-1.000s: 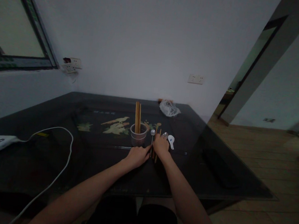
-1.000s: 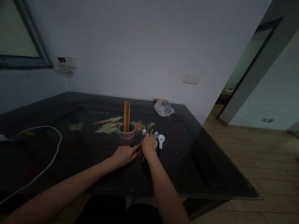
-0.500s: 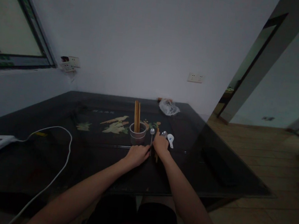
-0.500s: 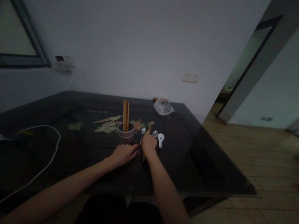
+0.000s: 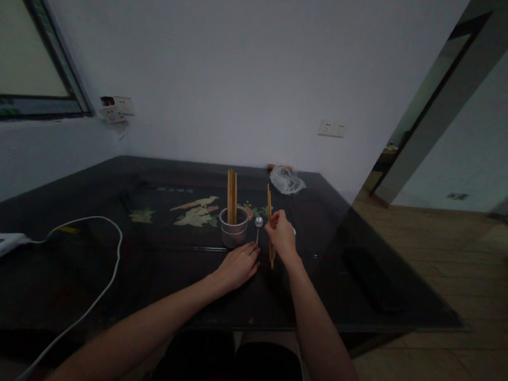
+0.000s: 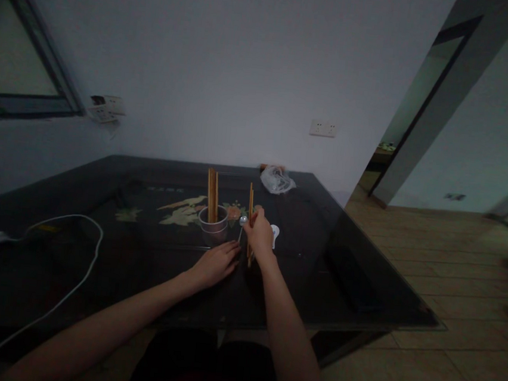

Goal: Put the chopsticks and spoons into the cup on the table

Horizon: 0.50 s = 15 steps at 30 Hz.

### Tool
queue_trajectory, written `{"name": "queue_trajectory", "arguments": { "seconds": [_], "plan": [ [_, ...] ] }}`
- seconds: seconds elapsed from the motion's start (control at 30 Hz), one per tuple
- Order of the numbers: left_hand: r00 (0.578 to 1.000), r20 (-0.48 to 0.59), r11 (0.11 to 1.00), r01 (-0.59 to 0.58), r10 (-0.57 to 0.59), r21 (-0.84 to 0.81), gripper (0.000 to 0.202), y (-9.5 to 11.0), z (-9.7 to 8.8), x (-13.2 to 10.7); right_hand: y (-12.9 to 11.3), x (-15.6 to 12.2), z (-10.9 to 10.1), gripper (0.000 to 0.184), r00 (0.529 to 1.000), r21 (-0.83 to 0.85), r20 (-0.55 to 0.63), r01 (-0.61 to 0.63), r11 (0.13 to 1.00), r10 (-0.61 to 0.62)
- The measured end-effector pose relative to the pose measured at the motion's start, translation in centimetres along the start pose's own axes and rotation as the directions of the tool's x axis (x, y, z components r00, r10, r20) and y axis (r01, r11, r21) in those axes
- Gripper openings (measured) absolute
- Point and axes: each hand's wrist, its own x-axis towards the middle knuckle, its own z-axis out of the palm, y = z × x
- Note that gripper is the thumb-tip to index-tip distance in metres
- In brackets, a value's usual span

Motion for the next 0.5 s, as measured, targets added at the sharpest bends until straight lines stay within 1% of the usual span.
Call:
{"name": "queue_trajectory", "arguments": {
  "seconds": [0.07,0.17,0.33,0.5],
  "plan": [
    [1.000,0.010,1.000,0.002,-0.002,0.008,0.040,-0.01,0.32,0.06,0.31,0.19,-0.06,0.016,0.998,0.105,-0.067,0.016,0.994,-0.009],
    [1.000,0.019,1.000,-0.001,0.000,0.014,0.041,0.04,0.66,0.19,0.37,0.28,-0.25,0.012,0.990,0.207,-0.136,0.048,0.977,-0.019],
    [1.000,0.015,1.000,-0.005,0.005,-0.010,0.041,0.39,0.87,0.42,0.11,0.22,-0.46,0.013,0.985,0.343,-0.170,0.091,0.935,-0.033],
    [0.999,0.007,0.998,-0.038,0.038,-0.044,0.042,0.89,0.84,0.65,0.13,0.31,-0.29,0.017,0.980,0.391,-0.195,0.115,0.913,-0.040]
  ]
}}
